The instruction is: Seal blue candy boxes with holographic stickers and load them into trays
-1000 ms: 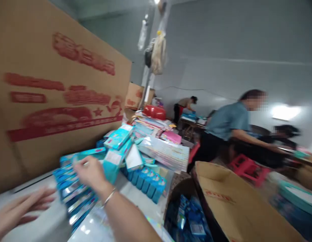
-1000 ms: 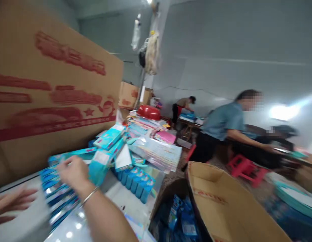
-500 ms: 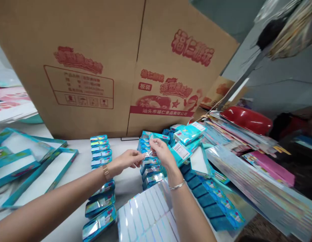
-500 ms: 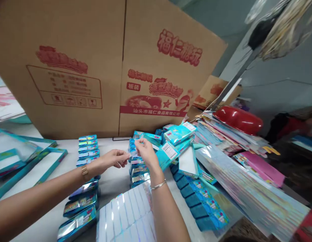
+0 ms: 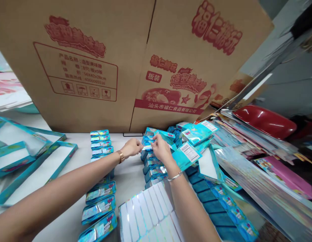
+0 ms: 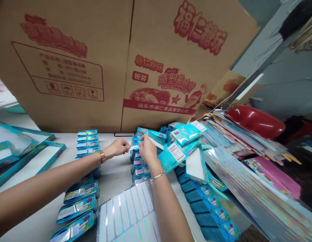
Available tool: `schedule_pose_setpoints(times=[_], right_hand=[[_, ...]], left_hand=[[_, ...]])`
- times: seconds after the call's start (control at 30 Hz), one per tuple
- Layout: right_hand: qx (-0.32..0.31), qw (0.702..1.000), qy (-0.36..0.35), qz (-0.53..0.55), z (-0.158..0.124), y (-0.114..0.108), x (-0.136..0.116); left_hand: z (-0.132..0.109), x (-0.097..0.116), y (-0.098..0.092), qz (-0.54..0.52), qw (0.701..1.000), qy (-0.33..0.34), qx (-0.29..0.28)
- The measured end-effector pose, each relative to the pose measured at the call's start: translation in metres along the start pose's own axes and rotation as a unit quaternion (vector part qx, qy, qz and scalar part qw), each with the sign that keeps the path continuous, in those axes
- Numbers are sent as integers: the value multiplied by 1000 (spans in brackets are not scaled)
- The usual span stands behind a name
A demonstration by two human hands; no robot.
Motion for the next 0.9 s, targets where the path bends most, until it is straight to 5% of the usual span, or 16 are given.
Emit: schedule_pose_setpoints(times=[0.37,0.9], right_hand=[[-10,986,-6,-168,0,6,0],[-16,981,-30,-192,-2,17,9]], left_hand=[[-2,9,6,100,994,6,49],[2,-9,19,93,993,-20,67]])
Point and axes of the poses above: each hand's wrist, its own z-axis towards the middle knuckle, its own y-axis out of the palm, x = y × z, the point moved 1 cm from there along z, towards the middle knuckle
